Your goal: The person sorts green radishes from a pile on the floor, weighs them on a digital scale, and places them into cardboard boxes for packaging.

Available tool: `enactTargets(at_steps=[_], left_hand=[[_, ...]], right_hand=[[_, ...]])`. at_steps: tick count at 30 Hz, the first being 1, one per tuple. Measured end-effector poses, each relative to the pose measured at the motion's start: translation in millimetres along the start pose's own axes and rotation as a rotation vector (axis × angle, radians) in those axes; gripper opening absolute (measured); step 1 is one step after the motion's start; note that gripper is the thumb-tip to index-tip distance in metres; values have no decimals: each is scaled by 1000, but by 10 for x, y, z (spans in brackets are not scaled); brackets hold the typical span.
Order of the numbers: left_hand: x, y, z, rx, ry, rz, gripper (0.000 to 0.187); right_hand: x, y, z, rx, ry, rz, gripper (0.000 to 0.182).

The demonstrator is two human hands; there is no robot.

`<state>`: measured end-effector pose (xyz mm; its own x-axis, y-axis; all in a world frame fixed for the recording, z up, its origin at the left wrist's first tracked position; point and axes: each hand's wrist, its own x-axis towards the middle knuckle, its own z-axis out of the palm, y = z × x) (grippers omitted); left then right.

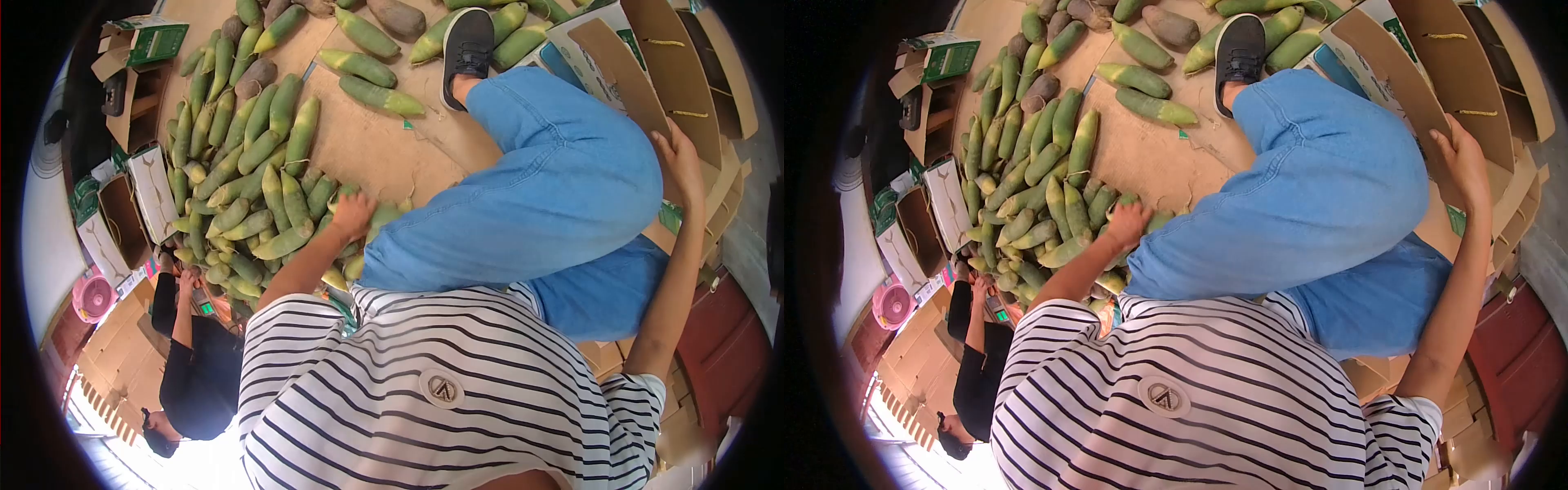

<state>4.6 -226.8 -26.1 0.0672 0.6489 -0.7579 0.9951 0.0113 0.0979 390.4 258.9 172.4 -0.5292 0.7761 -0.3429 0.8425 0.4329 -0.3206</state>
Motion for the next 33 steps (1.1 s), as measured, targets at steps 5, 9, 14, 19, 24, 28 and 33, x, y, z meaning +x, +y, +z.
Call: enactTargets(at_steps=[5, 9, 14, 19, 24, 28, 33], left_hand=[[549, -527, -747, -483, 395, -618, 56], [577, -440, -1993, -858, 922, -363, 47], [372, 371, -3643, -1204, 1331, 261, 49], [447, 1352, -4938, -789, 1741, 780, 50], [745, 1898, -5171, -475, 1337, 763, 58], [887, 1514, -4456, -542, 1370, 631, 34], [732, 459, -2486, -508, 903, 30, 38]], right_hand=[[-28, -162, -27, 26, 4, -30, 40], [-88, -146, -11, -113, 69, -17, 37], [-134, -336, -85, -109, 55, 30, 35], [-143, -412, -160, -130, 8, 63, 34], [-189, -298, -50, -160, 169, -29, 32], [-130, -230, -47, -143, 62, -17, 33], [-88, -99, -17, -3, 35, -3, 37]])
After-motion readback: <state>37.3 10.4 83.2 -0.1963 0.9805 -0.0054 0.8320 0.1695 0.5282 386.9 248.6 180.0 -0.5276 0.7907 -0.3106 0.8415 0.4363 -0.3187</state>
